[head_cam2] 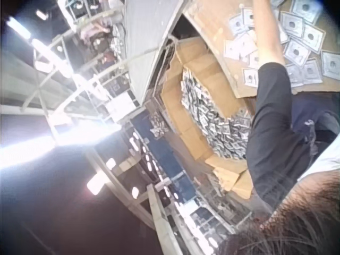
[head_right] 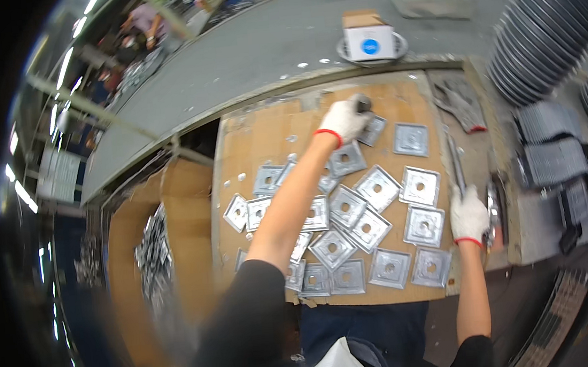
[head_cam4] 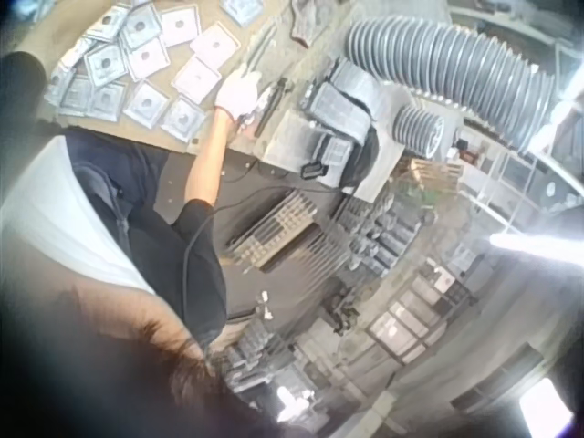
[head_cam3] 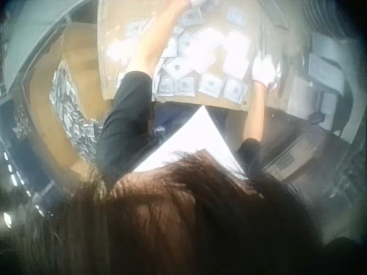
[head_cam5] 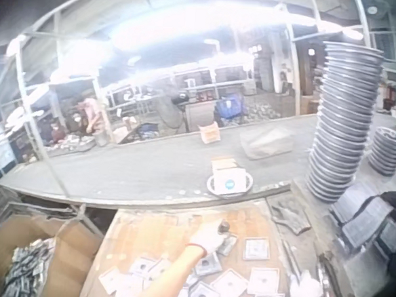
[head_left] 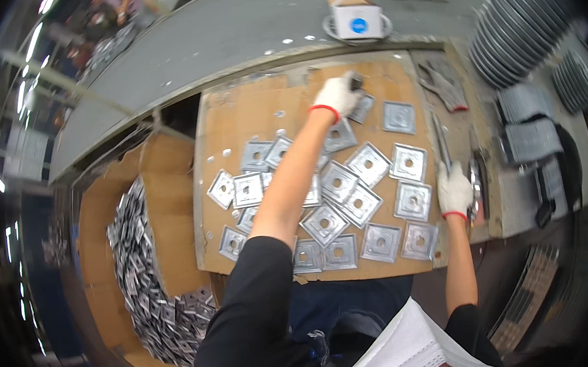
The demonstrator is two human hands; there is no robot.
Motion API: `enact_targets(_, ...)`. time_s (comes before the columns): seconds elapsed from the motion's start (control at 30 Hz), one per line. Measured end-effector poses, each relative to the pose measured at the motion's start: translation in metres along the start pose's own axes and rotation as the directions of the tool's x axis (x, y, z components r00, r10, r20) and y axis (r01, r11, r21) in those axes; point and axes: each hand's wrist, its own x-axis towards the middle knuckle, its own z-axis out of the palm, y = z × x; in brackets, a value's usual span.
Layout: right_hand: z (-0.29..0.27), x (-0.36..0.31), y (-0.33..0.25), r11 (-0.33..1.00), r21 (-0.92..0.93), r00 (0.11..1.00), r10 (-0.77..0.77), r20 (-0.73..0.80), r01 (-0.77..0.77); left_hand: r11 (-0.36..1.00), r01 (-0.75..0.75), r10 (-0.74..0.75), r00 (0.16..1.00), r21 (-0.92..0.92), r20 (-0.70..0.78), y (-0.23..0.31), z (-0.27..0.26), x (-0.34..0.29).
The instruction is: Use a metal rod as a hammer to strike a punch tool into the center of small square metal plates arranged on a cardboard surface.
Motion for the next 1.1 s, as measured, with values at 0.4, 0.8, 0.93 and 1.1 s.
enact_targets(0.4, -0.009, 0.021, 0.008, 0.998, 0.015, 0.997, -0.060, 0.054, 0.059, 0.989, -0.009, 0.013, 1.000, -0.147, 0.026, -0.010, 0.010, -0.003)
enact_targets(0.8, -0.013, 0.013, -0.003, 0.999, -0.014, 0.999, -0.039, 0.034, 0.040, 0.979, -0.009, -0.004, 0.998, -0.205, -0.059, -0.013, 0.015, -0.017)
enact_targets(0.93, -0.010, 0.011, 0.002, 1.000, -0.022, 1.000, -0.021, 0.022, 0.022, 0.980, -0.006, -0.004, 0.999, -0.198, -0.051, -0.010, 0.018, -0.016)
enact_targets(1.1, -0.008, 0.034, 0.025, 0.990, 0.127, 0.998, -0.062, 0.020, 0.059, 0.985, -0.031, 0.027, 0.999, -0.167, -0.032, -0.013, 0.021, -0.011)
